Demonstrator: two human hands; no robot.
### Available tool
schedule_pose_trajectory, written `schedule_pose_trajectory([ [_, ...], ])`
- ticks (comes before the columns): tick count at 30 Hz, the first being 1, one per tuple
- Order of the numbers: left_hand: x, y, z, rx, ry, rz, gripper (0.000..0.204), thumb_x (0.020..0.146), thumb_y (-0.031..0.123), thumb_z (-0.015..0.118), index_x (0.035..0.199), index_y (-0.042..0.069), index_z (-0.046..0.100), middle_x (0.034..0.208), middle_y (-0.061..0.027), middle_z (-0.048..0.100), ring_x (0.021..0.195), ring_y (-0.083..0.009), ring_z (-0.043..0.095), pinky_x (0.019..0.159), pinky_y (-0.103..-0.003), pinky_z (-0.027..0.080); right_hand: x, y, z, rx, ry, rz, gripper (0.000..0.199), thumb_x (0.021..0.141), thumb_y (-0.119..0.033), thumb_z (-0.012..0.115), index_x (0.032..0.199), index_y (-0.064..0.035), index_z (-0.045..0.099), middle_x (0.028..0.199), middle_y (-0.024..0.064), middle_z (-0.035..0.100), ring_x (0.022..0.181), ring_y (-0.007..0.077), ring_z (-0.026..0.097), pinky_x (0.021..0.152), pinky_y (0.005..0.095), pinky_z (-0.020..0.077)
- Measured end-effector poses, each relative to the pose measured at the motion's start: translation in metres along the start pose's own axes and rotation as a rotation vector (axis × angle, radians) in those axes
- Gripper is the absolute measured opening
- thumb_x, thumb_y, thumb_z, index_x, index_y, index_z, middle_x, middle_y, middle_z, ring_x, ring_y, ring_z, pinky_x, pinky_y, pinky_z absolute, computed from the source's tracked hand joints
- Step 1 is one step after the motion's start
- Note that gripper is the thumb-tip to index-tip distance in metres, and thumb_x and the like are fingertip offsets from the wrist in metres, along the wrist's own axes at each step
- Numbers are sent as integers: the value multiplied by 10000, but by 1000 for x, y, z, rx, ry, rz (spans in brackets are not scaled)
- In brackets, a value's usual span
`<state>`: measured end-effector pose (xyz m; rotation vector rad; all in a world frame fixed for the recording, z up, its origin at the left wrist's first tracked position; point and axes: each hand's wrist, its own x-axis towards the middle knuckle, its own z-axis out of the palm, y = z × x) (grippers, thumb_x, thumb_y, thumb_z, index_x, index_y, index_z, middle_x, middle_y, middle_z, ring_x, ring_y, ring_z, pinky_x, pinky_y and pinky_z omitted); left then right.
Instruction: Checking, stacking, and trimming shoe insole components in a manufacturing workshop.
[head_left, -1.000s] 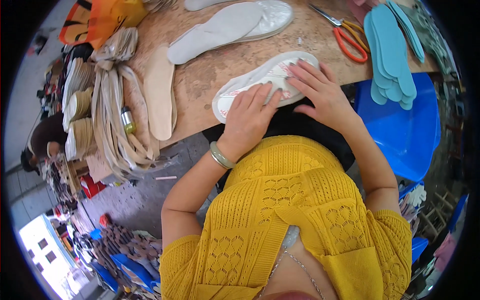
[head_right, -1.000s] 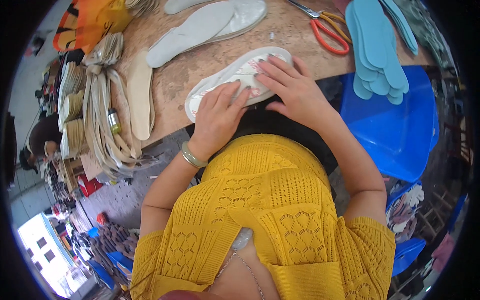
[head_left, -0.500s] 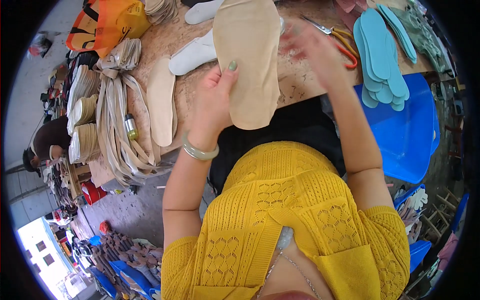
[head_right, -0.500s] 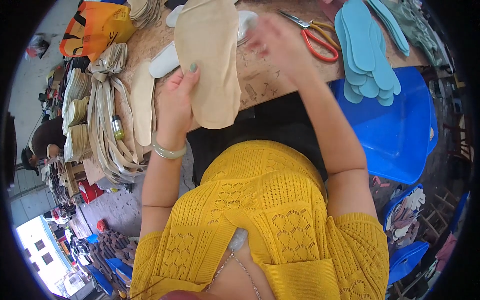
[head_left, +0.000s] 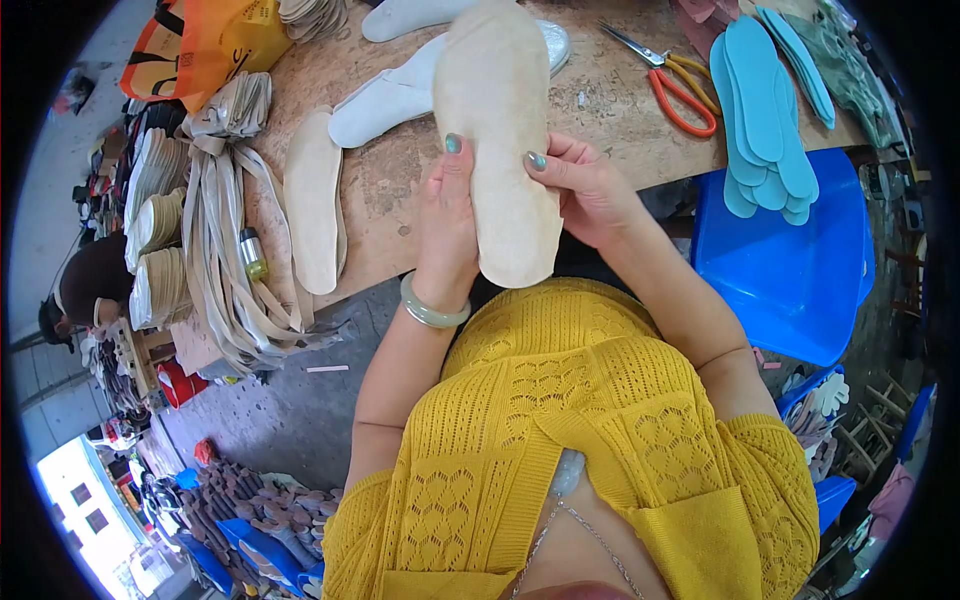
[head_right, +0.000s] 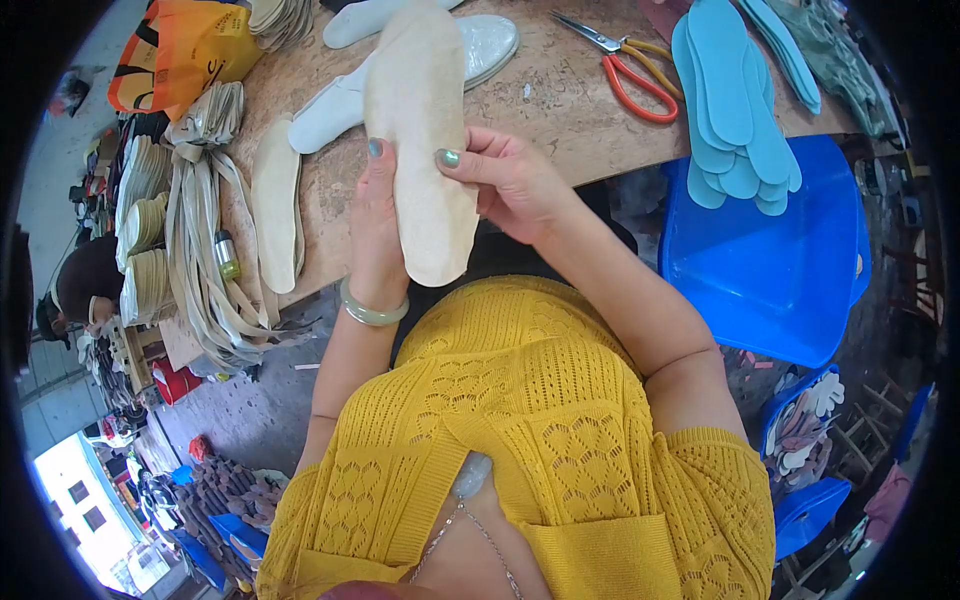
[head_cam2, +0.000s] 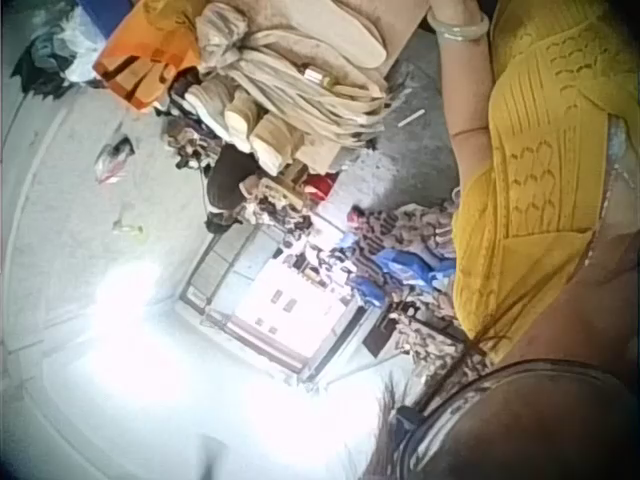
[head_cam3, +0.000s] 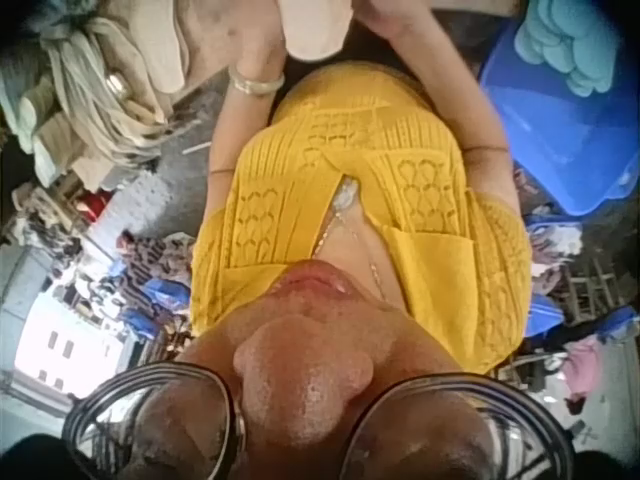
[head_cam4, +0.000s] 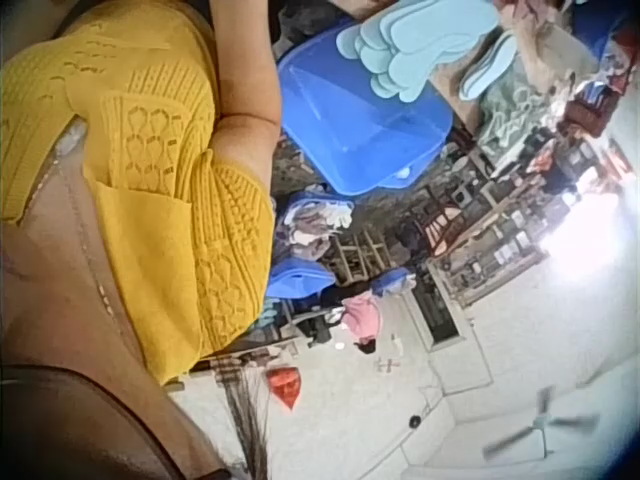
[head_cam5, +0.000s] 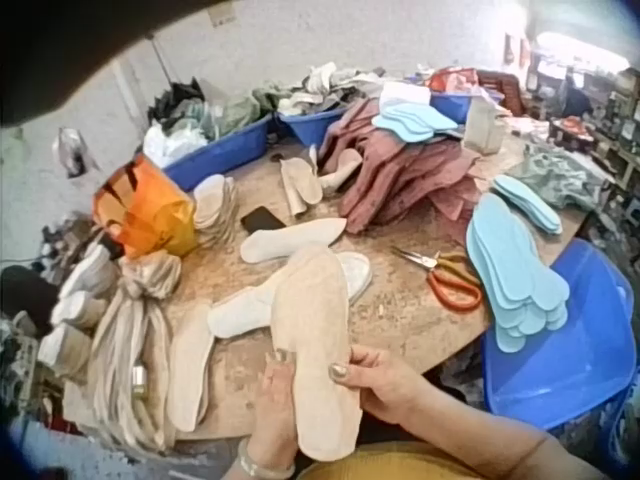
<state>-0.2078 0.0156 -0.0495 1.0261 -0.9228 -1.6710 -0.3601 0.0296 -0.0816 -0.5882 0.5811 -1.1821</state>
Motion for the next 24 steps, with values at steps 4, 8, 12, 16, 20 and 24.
schedule_pose_trajectory([
  [4, -7, -1, 3, -128, -145, -57, 496, 997, 429, 413, 1136, -25, 557, 944, -110, 660, 764, -157, 659, 669, -276, 545, -3, 5, 15, 286, -24, 24, 262, 877, -129, 647, 1115, -27, 608, 1001, 73, 677, 869, 152, 670, 775, 292, 546],
  [8, -4, -6, 4, -42, 34, 72, 463, 1002, 412, 415, 1094, -12, 578, 903, -89, 647, 755, -138, 642, 685, -274, 533, -8, -3, 2, 46, -10, 39, 276, 873, -131, 651, 1124, -23, 606, 1003, 51, 675, 920, 142, 656, 845, 298, 526],
  [12, 1, -19, -21, 268, 19, 284, 422, 1010, 373, 427, 981, -14, 591, 791, -48, 619, 681, -92, 560, 618, -241, 467, -11, -27, -1, -201, 20, 159, 300, 861, -130, 670, 1128, -11, 602, 1011, 44, 665, 956, 125, 635, 875, 281, 502],
  [16, -4, -2, -26, 780, -49, 270, 353, 992, 322, 486, 955, -16, 579, 782, -34, 588, 656, -96, 499, 599, -262, 434, 6, -38, 6, -332, 162, -221, 346, 850, -129, 691, 1152, 9, 591, 1039, 47, 650, 957, 102, 608, 851, 238, 484],
  [20, 17, 7, -25, 658, -10, 330, 285, 942, 262, 587, 1038, -6, 574, 834, -38, 624, 713, -101, 549, 650, -265, 466, 15, -38, 5, -468, 139, -331, 319, 879, -93, 652, 1171, 16, 584, 1040, 30, 649, 914, 78, 595, 814, 228, 486],
  [24, 38, 42, 3, 486, -53, 513, 312, 902, 223, 651, 1121, 17, 567, 913, -44, 658, 801, -94, 593, 718, -255, 495, 14, -31, 13, -534, 127, -311, 265, 893, -89, 631, 1133, 23, 609, 1018, 17, 651, 879, 60, 591, 789, 229, 493],
])
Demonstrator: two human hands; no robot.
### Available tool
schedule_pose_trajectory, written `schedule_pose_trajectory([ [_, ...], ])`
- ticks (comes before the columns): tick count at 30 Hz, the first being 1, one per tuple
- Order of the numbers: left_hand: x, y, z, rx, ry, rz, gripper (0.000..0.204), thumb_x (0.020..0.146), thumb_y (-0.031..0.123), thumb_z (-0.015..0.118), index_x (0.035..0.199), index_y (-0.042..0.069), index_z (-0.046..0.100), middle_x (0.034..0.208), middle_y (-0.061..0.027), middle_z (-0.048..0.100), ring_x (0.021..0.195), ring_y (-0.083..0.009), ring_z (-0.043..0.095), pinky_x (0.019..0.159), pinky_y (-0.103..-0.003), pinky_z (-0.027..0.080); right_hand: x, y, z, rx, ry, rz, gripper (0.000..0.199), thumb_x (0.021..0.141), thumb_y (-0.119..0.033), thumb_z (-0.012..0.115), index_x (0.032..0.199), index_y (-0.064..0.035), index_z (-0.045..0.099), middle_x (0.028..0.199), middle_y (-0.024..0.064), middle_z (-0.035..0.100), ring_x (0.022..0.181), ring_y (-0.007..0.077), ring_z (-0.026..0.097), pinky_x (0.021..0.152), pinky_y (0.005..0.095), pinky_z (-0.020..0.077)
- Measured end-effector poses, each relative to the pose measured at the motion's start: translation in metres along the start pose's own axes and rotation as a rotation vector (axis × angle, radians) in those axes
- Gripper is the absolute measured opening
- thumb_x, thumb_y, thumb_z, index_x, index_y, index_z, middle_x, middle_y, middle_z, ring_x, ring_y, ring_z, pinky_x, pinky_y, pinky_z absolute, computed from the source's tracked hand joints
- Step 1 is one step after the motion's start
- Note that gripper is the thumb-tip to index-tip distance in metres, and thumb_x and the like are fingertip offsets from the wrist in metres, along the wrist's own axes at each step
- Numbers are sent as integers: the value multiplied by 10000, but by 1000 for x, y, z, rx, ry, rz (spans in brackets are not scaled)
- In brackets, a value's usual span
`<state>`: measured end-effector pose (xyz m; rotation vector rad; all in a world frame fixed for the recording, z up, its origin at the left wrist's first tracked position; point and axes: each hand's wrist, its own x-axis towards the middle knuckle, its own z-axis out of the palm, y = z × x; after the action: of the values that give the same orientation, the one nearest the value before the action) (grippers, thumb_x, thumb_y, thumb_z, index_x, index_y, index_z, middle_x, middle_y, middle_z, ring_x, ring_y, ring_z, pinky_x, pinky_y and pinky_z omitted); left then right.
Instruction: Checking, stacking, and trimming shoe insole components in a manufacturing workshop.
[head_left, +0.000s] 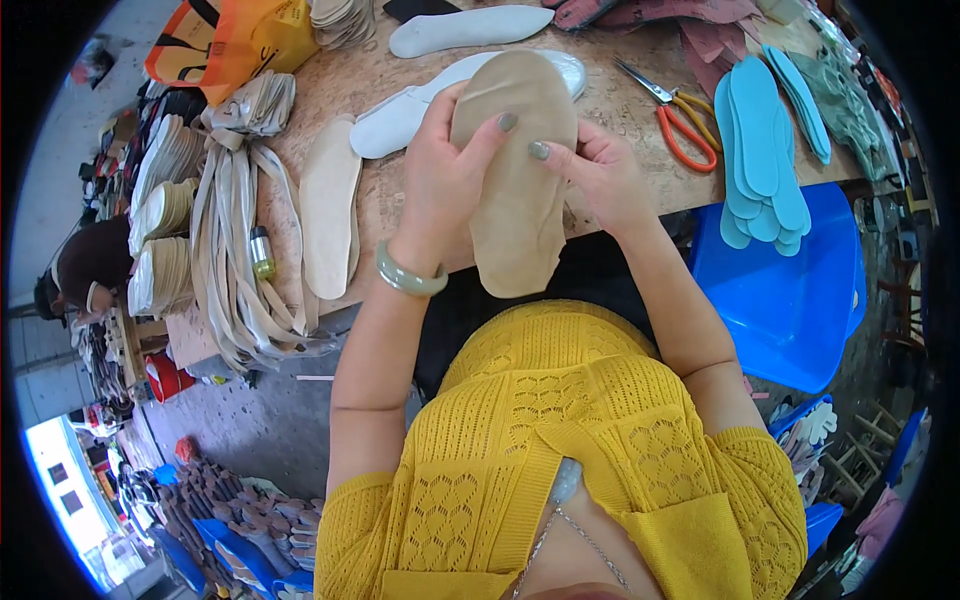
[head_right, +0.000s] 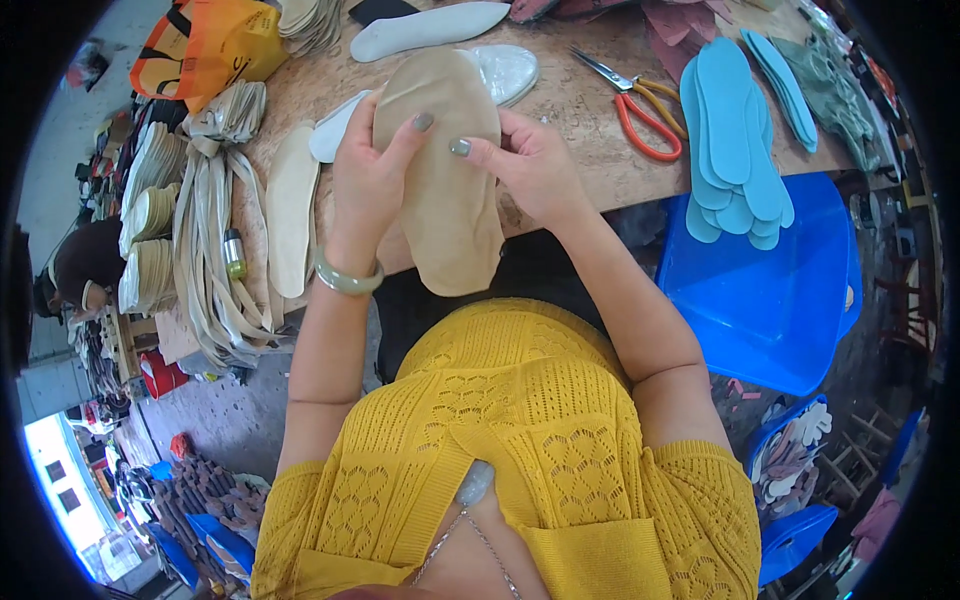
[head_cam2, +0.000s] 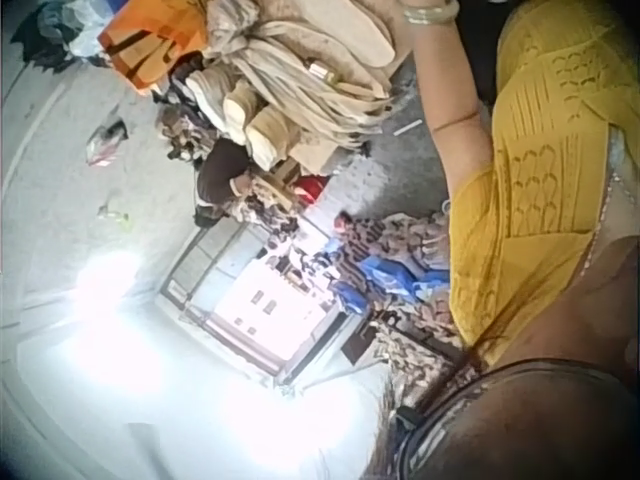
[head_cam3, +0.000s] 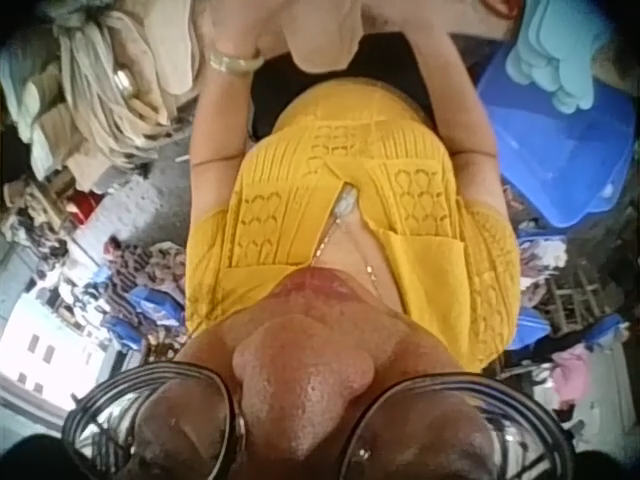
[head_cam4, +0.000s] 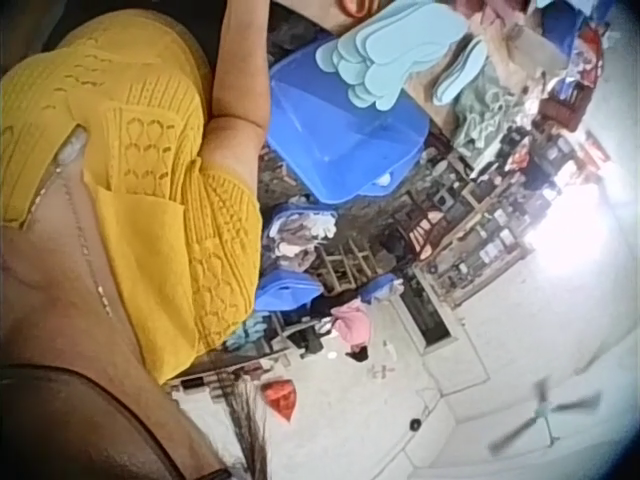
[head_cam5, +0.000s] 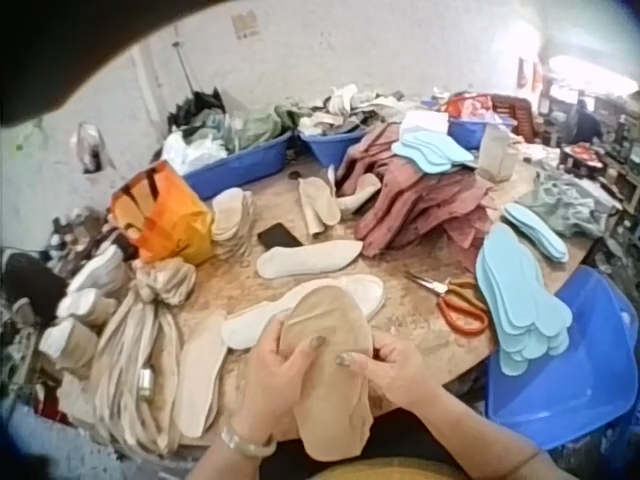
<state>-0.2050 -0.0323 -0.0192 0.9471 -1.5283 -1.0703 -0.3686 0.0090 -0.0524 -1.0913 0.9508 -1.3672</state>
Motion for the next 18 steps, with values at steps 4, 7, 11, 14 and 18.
schedule_pose_trajectory([
  [4, 5, 3, -7, -130, -174, -116, 311, 888, 220, 672, 1119, 29, 593, 937, -42, 677, 829, -73, 603, 740, -242, 505, 9, -12, -2, -87, 31, 8, 257, 881, -76, 631, 1128, -2, 624, 988, 14, 652, 869, 63, 590, 781, 225, 488],
  [7, -1, 3, -4, -29, -197, -113, 281, 896, 237, 663, 1076, 27, 613, 891, -29, 680, 782, -60, 594, 696, -234, 496, 31, -25, -3, -328, 76, -285, 217, 850, -60, 647, 1064, -34, 665, 929, 11, 648, 829, 74, 587, 744, 221, 478],
  [11, -5, 5, 1, 5, -173, -95, 265, 896, 264, 664, 1008, 27, 628, 820, -6, 671, 728, -50, 577, 640, -223, 473, 38, -34, 3, -493, -15, -575, 96, 824, -67, 668, 906, -29, 702, 846, 8, 609, 789, 77, 552, 694, 217, 439],
  [14, -10, 9, 2, -22, -198, -178, 258, 902, 270, 654, 972, 22, 631, 785, -2, 656, 694, -49, 558, 616, -227, 463, 35, -36, 8, -482, 11, -561, 73, 831, -68, 667, 863, -11, 697, 818, 2, 593, 777, 66, 529, 679, 205, 410],
  [18, -15, 7, 1, 31, -182, -155, 237, 920, 253, 624, 950, 18, 635, 757, 10, 638, 667, -45, 534, 603, -230, 453, 39, -33, 12, -534, 90, -461, 104, 826, -95, 668, 891, -24, 706, 767, 4, 609, 721, 72, 542, 651, 212, 435],
])
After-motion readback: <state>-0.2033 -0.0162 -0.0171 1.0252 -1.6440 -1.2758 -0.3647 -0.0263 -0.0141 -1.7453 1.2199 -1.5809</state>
